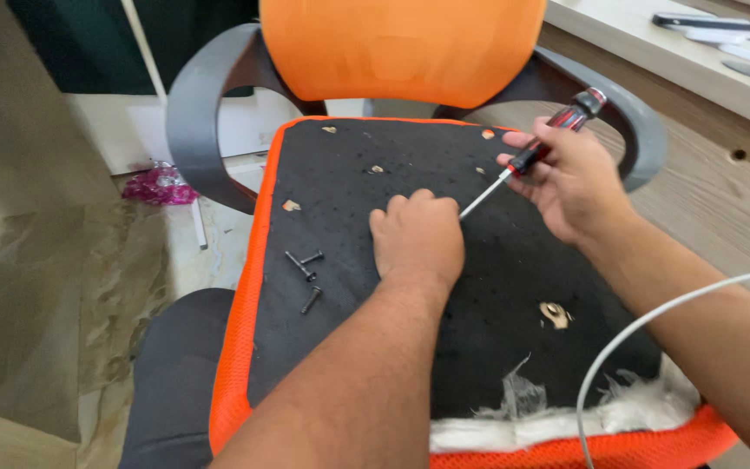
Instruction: The person uses a screwdriver to remove screws from the underside of an orange office chair seat. The person holds the seat with one hand and turns the screwdriver with the other, removing screws one at a time and placing them on the seat surface.
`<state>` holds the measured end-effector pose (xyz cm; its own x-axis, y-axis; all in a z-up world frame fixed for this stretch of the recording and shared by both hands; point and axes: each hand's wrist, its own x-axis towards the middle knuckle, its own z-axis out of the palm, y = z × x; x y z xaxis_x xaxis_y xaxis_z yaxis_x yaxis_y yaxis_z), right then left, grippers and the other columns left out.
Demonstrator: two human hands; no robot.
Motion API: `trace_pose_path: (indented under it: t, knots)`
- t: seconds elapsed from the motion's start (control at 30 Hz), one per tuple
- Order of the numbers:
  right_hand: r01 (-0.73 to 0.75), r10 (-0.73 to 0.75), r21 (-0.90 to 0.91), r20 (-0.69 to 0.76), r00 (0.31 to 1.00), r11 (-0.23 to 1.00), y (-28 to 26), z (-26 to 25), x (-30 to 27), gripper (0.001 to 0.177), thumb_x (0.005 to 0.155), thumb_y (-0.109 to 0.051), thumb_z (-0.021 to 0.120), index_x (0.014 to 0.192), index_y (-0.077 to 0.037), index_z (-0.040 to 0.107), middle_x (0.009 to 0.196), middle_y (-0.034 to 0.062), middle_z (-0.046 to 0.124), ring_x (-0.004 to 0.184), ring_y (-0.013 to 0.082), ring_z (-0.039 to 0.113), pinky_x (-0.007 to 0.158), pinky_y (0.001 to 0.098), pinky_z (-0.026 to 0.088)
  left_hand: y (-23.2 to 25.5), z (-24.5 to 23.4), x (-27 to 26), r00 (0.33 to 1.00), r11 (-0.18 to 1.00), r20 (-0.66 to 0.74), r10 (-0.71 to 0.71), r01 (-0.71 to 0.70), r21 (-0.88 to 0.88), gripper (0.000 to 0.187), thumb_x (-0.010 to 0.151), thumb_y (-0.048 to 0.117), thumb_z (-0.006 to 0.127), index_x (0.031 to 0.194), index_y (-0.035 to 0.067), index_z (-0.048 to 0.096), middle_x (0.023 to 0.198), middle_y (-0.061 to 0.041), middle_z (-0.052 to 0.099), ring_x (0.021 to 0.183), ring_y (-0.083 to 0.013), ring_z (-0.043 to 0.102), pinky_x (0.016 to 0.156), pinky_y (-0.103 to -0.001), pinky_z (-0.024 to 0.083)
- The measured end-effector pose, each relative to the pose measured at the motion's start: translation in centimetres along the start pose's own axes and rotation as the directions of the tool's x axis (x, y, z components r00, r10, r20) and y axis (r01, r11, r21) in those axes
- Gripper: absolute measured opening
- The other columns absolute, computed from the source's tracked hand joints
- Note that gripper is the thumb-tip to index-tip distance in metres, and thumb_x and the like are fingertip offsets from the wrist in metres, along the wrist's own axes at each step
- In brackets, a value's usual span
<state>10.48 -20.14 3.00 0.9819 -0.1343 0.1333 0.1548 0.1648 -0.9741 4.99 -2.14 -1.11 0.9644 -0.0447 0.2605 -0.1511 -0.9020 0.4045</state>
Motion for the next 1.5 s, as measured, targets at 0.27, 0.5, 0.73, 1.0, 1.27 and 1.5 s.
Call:
trace_pose_path:
  t: [0.27,0.5,0.73,1.0,1.27,1.5]
  knots:
    - [0.142,-0.181,-0.329,-0.092,0.979,0.933,3.0,-2.1,1.3,0.029,0.102,-0.023,0.074,0.110,-0.002,0.055,0.092,0.0147,0.065,0.071,0.0237,0.058,0.063,0.0410,0.046,0.3,-1.0,-0.1,0.995,0.999,0.097,-0.038,0.039,-0.007,0.023,0.096,0.020,0.059,0.111,0.025,0.075,0.120,0.000,0.064,0.120,-0.0255,0.056,0.099,-0.047,0.043]
    - [0.152,-0.145,-0.166,0.054,0.988,0.974,0.7,-4.5,-0.1,0.019,0.092,-0.023,0.072,0.106,-0.013,0.065,0.092,0.0047,0.072,0.071,0.0141,0.066,0.060,0.0286,0.052,0.4,-1.4,-0.4,0.985,0.999,0.168,-0.043,0.042,0.008,0.024,0.099,0.021,0.057,0.115,0.024,0.073,0.121,-0.001,0.063,0.121,-0.0245,0.055,0.101,-0.047,0.042]
    - [0.006,-0.026,-0.255,-0.077,0.997,0.967,1.5,-2.8,0.9,0.026,0.101,-0.031,0.075,0.104,-0.007,0.066,0.083,0.0040,0.063,0.070,0.0136,0.058,0.057,0.0300,0.047,0.2,-1.4,-0.5,0.992,0.999,0.127,-0.029,0.032,-0.021,0.025,0.097,0.021,0.057,0.116,0.024,0.073,0.121,-0.001,0.063,0.121,-0.0256,0.055,0.102,-0.048,0.040]
    - [0.089,-0.117,-0.256,-0.096,0.989,0.962,1.2,-3.0,-0.3,0.027,0.096,-0.025,0.077,0.113,-0.012,0.060,0.088,0.0015,0.066,0.070,0.0152,0.054,0.065,0.0356,0.045,0.1,-1.1,-0.4,0.993,0.999,0.114,-0.027,0.031,-0.028,0.026,0.097,0.021,0.056,0.117,0.024,0.072,0.122,-0.001,0.064,0.122,-0.0261,0.055,0.102,-0.049,0.040]
    - [-0.022,0.021,-0.104,-0.007,1.000,0.994,-1.1,-2.0,0.6,0.029,0.087,-0.014,0.071,0.111,-0.016,0.056,0.093,0.0000,0.074,0.064,0.0082,0.055,0.064,0.0315,0.050,0.1,-1.3,-0.4,0.992,0.999,0.118,-0.034,0.039,-0.039,0.025,0.097,0.022,0.056,0.116,0.025,0.073,0.122,-0.002,0.064,0.122,-0.0265,0.055,0.101,-0.048,0.041]
    - [0.062,-0.101,-0.286,-0.124,0.987,0.956,1.1,-2.6,-0.5,0.033,0.096,-0.023,0.076,0.114,-0.010,0.053,0.084,0.0050,0.062,0.061,0.0133,0.054,0.058,0.0342,0.043,0.2,-1.4,-0.7,0.993,0.998,0.112,-0.033,0.038,-0.040,0.025,0.097,0.022,0.057,0.114,0.025,0.074,0.121,-0.001,0.064,0.122,-0.0260,0.055,0.102,-0.047,0.040]
